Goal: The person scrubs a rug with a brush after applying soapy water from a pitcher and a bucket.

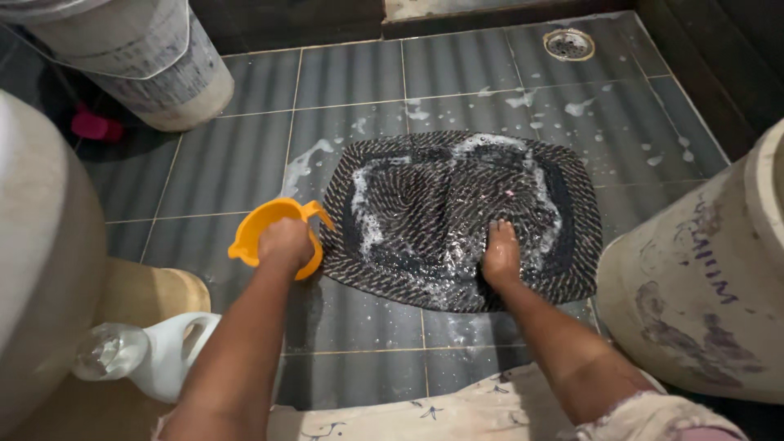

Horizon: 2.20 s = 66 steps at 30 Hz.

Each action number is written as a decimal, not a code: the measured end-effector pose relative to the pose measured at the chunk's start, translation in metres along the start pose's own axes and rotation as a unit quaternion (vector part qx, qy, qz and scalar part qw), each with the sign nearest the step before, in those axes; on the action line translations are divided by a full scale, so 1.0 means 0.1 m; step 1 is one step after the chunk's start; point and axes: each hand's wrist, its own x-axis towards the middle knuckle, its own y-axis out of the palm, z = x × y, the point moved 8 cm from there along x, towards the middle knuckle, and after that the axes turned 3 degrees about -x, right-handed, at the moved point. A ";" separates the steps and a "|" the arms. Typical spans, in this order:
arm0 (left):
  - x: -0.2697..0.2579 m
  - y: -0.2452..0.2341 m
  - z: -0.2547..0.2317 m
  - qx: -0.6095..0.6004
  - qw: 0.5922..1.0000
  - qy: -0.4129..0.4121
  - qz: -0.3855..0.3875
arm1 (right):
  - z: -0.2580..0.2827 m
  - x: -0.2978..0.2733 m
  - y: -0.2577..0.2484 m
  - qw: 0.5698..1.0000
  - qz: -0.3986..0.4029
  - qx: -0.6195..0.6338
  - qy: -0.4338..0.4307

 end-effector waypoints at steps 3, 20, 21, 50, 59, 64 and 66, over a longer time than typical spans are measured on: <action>-0.05 0.18 0.11 -0.021 0.999 -0.017 -0.026 | 0.03 -0.01 0.07 1.000 0.011 -0.019 0.023; 0.05 0.75 0.61 -0.041 0.988 -0.144 -0.030 | 0.15 -0.02 -0.22 0.999 -0.045 -0.002 -0.028; 0.07 0.76 0.61 -0.021 0.990 -0.137 -0.029 | 0.13 0.00 -0.22 0.998 -0.053 -0.003 -0.038; -0.30 1.13 -1.75 -0.139 0.984 0.103 -0.046 | -0.38 0.48 -0.44 0.994 -0.034 0.107 -0.014; -0.65 1.08 -1.33 -0.115 0.988 0.101 0.016 | 0.48 0.75 0.06 0.985 0.010 0.132 0.107; -0.64 1.01 -1.35 -0.108 0.987 0.113 0.020 | 1.86 0.76 0.31 0.987 0.085 0.020 -0.132; -0.58 1.02 -1.30 -0.097 0.988 0.119 0.010 | 1.98 0.77 0.42 0.982 0.151 -0.015 -0.115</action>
